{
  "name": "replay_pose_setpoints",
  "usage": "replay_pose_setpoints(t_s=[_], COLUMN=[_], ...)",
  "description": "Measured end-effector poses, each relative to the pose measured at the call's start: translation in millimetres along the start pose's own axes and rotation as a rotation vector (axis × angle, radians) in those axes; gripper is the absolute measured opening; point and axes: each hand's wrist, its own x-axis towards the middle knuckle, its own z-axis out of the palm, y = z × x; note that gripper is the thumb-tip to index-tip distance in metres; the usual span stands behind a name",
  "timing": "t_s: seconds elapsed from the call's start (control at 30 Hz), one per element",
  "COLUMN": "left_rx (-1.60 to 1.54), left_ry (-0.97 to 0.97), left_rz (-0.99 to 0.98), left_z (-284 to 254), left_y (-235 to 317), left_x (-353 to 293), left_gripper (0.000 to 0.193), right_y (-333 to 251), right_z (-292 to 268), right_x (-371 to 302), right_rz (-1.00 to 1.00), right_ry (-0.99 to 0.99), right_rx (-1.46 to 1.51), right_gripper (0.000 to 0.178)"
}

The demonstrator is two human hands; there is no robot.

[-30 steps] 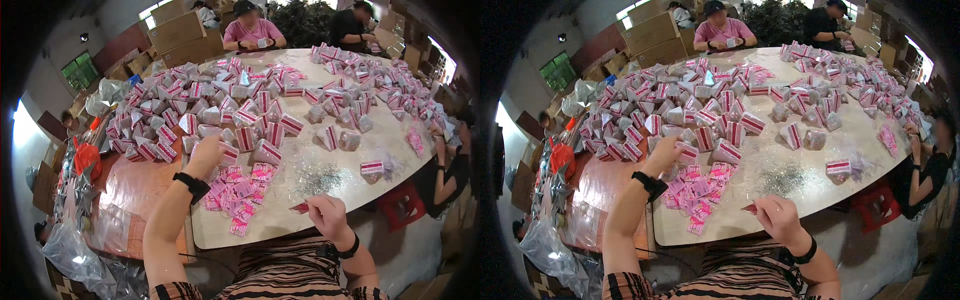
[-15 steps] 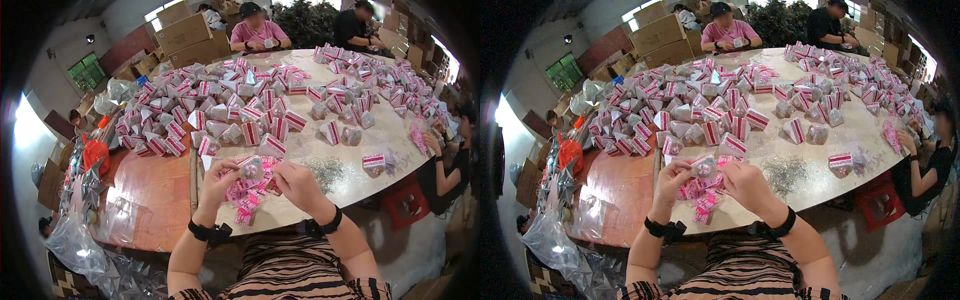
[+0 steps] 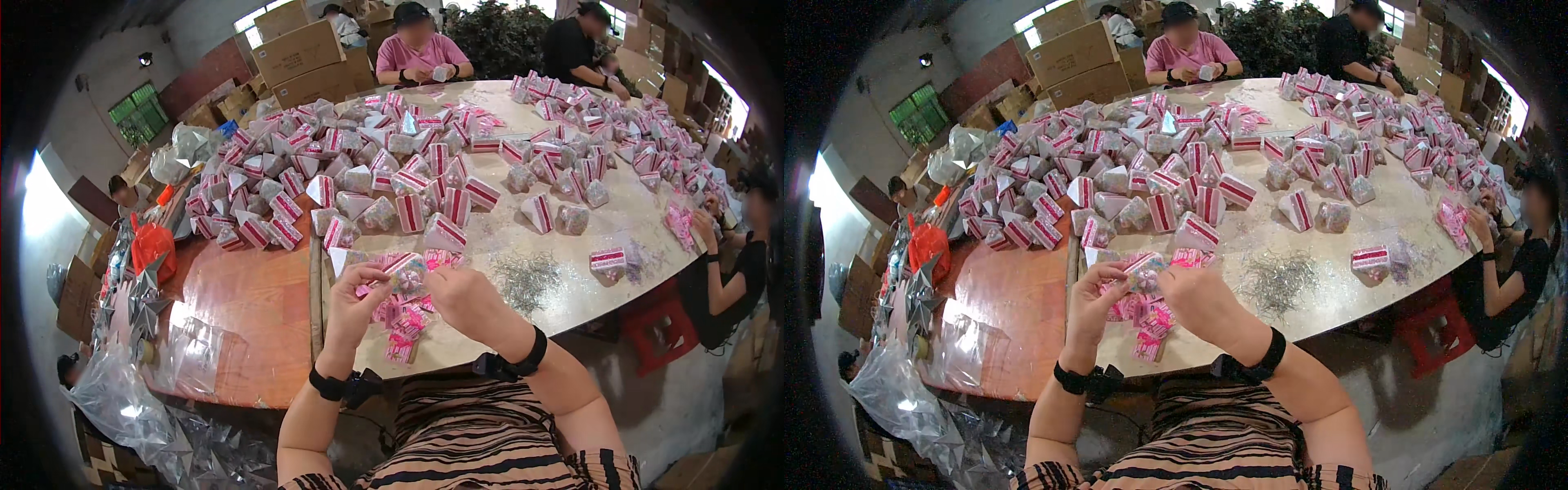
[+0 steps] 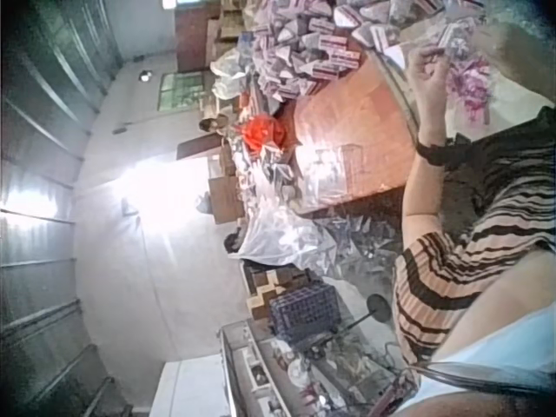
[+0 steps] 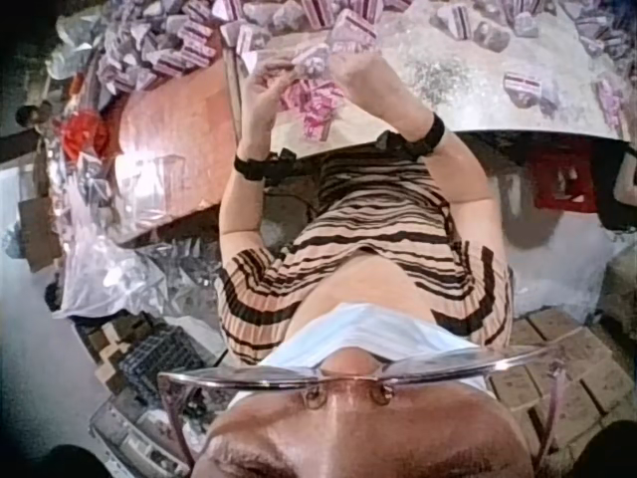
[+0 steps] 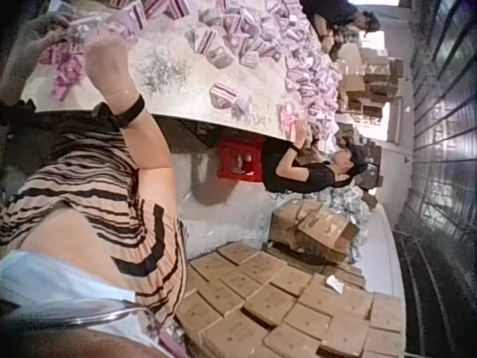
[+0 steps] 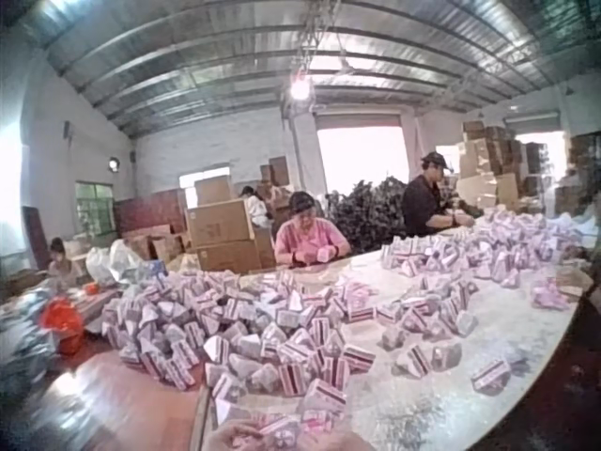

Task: The person inserts small pink packets into clear plastic bags containing a white substance. They seal the bags and place them on a large table alongside other workers who are performing the same task. The person handles the items one at a time, organizing them into a growing pile.

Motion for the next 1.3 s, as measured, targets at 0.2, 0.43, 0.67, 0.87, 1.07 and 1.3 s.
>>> replay_pose_setpoints(t_s=[0.2, 0.43, 0.67, 0.87, 1.07, 1.3], left_rx=[0.104, 0.290, 0.530, 0.587, 0.637, 0.764], left_ry=[0.020, 0.050, 0.041, 0.072, 0.107, 0.090], left_rz=[0.065, 0.165, 0.338, 0.358, 0.414, 0.486], left_z=[5, 12, 16, 19, 27, 33], left_y=[18, 30, 35, 38, 47, 50], left_x=[-5, -14, -15, -17, -19, -23], left_gripper=[0.013, 0.016, 0.017, 0.019, 0.021, 0.022], right_y=[-3, -5, -4, -5, -5, -4], right_z=[0, 4, 0, -2, -2, 2], right_x=[2, 3, 1, 2, 2, 2], right_rz=[0.011, 0.052, 0.094, 0.094, 0.084, 0.090], right_ry=[-0.047, -0.079, -0.092, -0.094, -0.099, -0.062], right_rx=[-0.005, 0.037, 0.071, 0.072, 0.037, 0.046], right_gripper=[0.007, 0.009, 0.011, 0.011, 0.011, 0.011])
